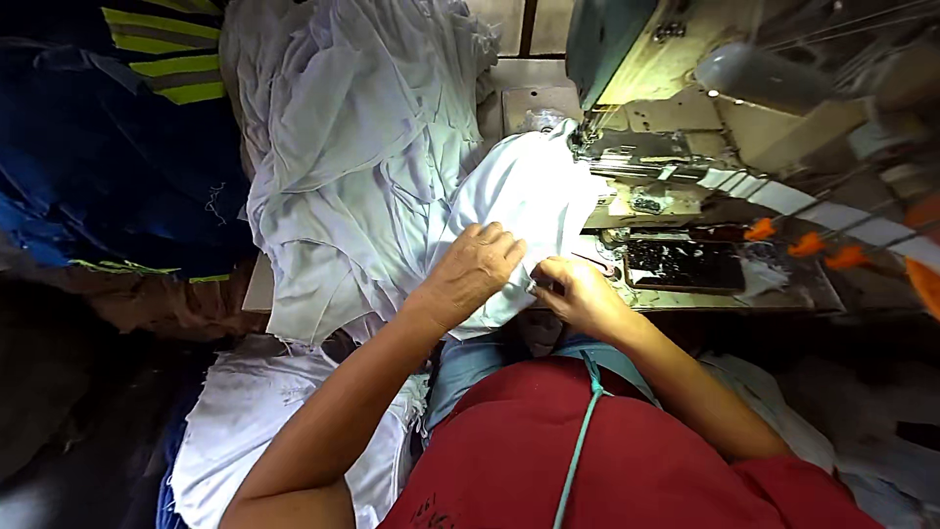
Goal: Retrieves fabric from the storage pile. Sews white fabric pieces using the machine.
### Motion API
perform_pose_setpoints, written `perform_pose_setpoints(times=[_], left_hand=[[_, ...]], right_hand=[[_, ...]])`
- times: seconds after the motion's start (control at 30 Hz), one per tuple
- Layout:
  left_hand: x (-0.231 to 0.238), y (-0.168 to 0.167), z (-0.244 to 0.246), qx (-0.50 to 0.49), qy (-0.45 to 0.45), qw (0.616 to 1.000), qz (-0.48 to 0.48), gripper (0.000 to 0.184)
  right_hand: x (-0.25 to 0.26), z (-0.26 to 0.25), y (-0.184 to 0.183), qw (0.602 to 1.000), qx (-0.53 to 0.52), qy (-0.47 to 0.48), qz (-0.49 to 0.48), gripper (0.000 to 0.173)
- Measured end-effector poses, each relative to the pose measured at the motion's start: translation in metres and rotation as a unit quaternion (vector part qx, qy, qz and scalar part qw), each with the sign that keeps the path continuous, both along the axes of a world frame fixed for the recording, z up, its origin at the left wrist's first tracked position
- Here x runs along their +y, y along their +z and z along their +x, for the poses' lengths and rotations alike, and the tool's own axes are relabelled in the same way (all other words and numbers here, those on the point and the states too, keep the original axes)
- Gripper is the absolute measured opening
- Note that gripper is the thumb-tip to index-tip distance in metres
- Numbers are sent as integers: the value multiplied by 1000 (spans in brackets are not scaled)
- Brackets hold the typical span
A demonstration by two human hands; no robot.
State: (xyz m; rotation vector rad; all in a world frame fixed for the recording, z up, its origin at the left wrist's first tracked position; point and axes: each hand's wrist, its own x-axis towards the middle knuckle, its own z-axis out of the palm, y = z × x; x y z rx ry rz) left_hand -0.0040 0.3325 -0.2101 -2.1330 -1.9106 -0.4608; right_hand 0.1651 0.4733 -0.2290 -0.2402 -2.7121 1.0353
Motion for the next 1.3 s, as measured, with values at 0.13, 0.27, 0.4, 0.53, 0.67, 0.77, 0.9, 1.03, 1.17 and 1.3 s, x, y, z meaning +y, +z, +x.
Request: perform_pose_setpoints(times=[0.13, 0.27, 0.4, 0.53, 0.67, 0.77, 0.9, 1.03, 1.17, 1.3], left_hand=[[-14, 22, -11, -41, 11, 999, -19, 18], [-26, 49, 8, -138, -91, 986, 0, 23], [-32, 60, 21, -212, -166, 963, 3, 25], [-24, 56, 8, -294, -156, 943, 25, 23], [-22, 64, -1, -355, -178, 918, 7, 18], [-33, 66, -6, -330, -119, 936, -15, 8], [-61, 76, -17, -399, -115, 909, -16, 10], [-79, 70, -20, -197, 73, 977, 19, 23], [-87, 70, -13, -197, 105, 974, 36, 35], [-87, 70, -13, -322, 31, 946, 23, 44]], right_hand=[[13, 27, 17, 963, 25, 67, -258, 11], [12, 44, 23, 974, 31, 146, -170, 31], [0, 58, 33, 974, 84, 141, -154, 33], [14, 50, 38, 986, 111, 83, -95, 23], [33, 34, 38, 973, 87, 94, -194, 18], [31, 32, 42, 972, 143, 73, -171, 17], [29, 25, 45, 966, 175, 91, -170, 18], [23, 12, 48, 962, 199, 96, -162, 19], [14, -6, 58, 960, 221, 117, -126, 16], [-8, -22, 72, 965, 202, 152, -73, 23]])
